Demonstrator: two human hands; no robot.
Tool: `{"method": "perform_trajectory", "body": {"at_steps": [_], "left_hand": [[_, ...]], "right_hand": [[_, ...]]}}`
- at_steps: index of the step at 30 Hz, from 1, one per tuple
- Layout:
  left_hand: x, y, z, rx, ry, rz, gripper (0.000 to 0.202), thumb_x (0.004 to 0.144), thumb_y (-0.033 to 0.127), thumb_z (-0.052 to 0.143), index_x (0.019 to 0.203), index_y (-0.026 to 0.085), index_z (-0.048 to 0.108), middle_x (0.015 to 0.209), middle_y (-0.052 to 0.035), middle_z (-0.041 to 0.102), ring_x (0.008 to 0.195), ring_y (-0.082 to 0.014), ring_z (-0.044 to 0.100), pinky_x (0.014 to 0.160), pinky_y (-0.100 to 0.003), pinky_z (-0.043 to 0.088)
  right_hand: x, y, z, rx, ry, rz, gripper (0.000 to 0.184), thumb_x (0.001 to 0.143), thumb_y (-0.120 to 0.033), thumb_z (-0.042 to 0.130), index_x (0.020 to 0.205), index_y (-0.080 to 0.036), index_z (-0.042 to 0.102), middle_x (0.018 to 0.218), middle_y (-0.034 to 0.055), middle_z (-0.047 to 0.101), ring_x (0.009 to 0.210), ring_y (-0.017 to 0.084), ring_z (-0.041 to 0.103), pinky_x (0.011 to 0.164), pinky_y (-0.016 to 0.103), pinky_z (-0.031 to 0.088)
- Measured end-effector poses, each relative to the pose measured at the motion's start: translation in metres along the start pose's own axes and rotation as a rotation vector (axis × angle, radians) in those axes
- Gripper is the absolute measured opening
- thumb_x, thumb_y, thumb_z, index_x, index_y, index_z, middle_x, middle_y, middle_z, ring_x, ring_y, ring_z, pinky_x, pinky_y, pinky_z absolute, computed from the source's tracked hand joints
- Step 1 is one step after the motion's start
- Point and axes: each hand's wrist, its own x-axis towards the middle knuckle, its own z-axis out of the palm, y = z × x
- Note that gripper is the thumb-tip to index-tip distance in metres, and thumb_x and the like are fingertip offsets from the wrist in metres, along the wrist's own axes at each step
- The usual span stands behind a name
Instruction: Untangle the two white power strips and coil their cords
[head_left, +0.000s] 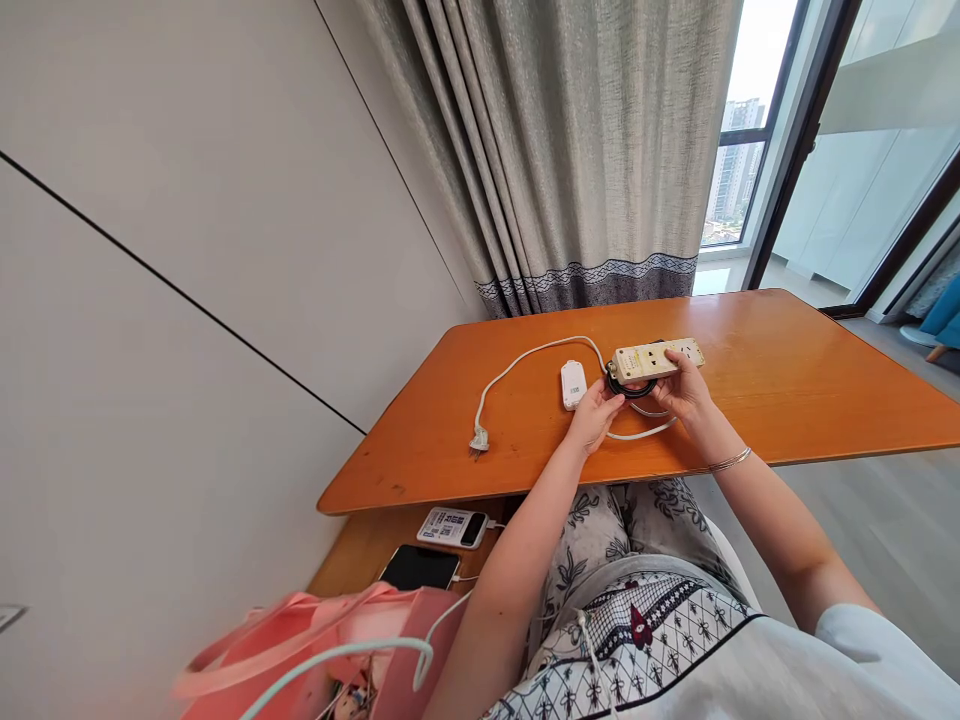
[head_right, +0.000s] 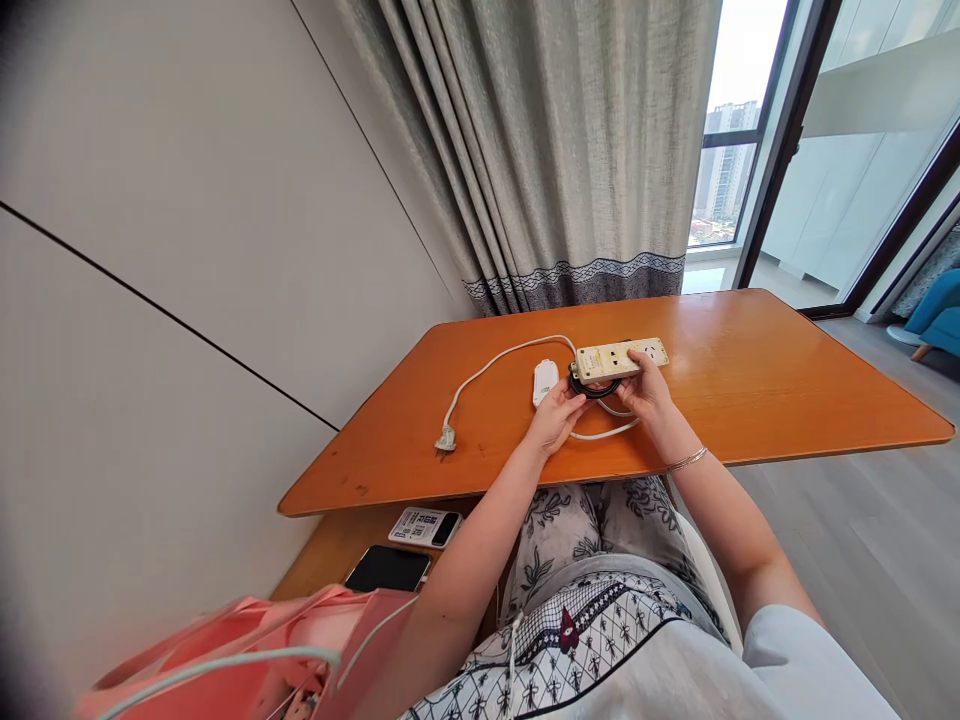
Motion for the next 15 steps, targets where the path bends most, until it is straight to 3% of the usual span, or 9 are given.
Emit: {"method": "perform_trajectory", "body": {"at_steps": [7, 12, 15], "left_hand": [[0.004, -0.004, -0.002, 0.062, -0.030, -0.028, 0.049, 0.066, 0.032, 0.087, 0.109, 0.018, 0.068, 0.103, -0.0073, 0.075, 0.108, -0.0251, 0.068, 0.102, -0.046, 0.051], [0.014, -0.012, -0.010, 0.205, 0.005, 0.013, 0.056, 0.071, 0.031, 0.083, 0.121, 0.019, 0.063, 0.118, -0.0102, 0.069, 0.106, -0.0220, 0.068, 0.097, -0.040, 0.054], [0.018, -0.017, -0.017, 0.438, 0.067, 0.152, 0.061, 0.077, 0.026, 0.077, 0.134, 0.020, 0.054, 0.129, -0.0129, 0.063, 0.098, -0.0177, 0.071, 0.091, -0.034, 0.055]], "right_hand": [[-0.001, -0.003, -0.001, 0.112, 0.120, 0.009, 0.022, 0.082, -0.010, 0.058, 0.102, -0.019, 0.060, 0.085, 0.0022, 0.076, 0.079, 0.018, 0.073, 0.069, 0.030, 0.065], [0.020, -0.009, -0.010, 0.078, 0.119, -0.054, 0.019, 0.081, -0.010, 0.060, 0.098, -0.017, 0.062, 0.089, 0.0042, 0.076, 0.081, 0.018, 0.073, 0.068, 0.029, 0.065], [0.051, -0.030, -0.023, 0.058, 0.166, -0.151, 0.020, 0.078, -0.008, 0.063, 0.094, -0.019, 0.060, 0.086, 0.0006, 0.074, 0.079, 0.014, 0.071, 0.068, 0.023, 0.063]]}}
